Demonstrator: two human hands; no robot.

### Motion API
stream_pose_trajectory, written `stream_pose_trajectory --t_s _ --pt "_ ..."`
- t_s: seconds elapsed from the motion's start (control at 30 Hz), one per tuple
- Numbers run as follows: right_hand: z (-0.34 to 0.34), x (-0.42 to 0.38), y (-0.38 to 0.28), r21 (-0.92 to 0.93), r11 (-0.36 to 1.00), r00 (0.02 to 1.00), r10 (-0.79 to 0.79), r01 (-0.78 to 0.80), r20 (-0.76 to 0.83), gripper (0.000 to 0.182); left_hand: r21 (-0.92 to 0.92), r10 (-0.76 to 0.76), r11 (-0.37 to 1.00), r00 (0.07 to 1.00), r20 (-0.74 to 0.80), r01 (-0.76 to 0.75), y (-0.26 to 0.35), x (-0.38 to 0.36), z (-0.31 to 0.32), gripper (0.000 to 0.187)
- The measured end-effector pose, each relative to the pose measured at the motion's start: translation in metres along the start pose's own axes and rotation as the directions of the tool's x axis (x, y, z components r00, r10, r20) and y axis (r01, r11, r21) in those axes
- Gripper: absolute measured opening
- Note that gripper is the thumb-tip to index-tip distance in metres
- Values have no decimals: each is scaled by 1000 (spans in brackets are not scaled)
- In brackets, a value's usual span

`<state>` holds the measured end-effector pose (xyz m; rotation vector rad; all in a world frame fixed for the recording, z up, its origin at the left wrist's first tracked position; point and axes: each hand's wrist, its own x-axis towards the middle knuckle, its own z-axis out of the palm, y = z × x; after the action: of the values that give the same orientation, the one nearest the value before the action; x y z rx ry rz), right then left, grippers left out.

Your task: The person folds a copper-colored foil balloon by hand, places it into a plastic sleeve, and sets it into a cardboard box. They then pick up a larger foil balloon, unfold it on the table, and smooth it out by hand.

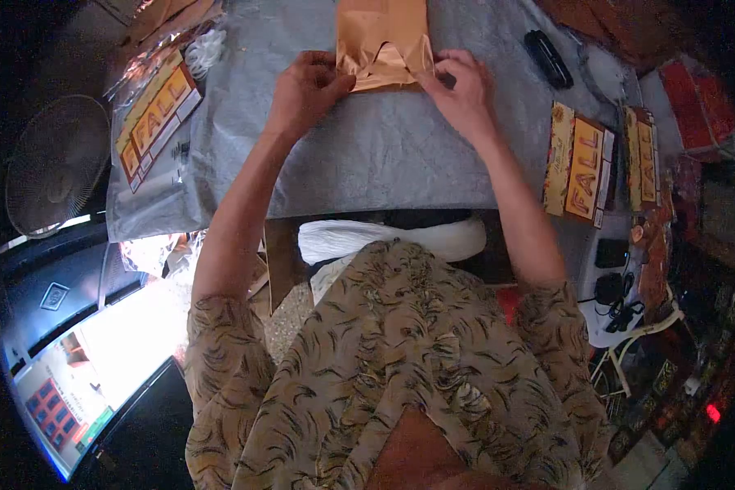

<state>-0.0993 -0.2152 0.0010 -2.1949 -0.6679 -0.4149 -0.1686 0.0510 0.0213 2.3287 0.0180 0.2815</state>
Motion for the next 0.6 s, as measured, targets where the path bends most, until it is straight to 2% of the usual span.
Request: stream_pose_trajectory --t_s 0.1,0.2,0.33,0.43,0.5,0.53,0.6 --pt "-9 -6 -3 -104 994 998 -14 20 63 21 29 59 998 998 9 -60 5 -1 -3 32" --pt "-8 -11 -4 -142 990 998 -10 18 58 21 81 97 992 995 11 -98 0 2 -1 30" --pt "-4 -11 0 -111 993 999 -30 34 42 21 32 27 999 999 37 -28 2 1 -3 29" --pt "-1 -9 0 -77 997 1000 4 -4 4 21 88 125 988 992 11 -126 -2 2 1 27" --pt "-2 -9 -4 -21 996 996 83 -82 39 22 -102 -3 995 1000 8 4 -3 1 4 27" --pt "-2 -9 -8 -25 997 996 76 -75 36 22 -104 1 995 1000 2 -1 -3 2 2 27" --pt "-4 -11 -17 -113 991 997 71 -73 -20 25 -29 -30 999 996 85 32 -1 2 -1 26"
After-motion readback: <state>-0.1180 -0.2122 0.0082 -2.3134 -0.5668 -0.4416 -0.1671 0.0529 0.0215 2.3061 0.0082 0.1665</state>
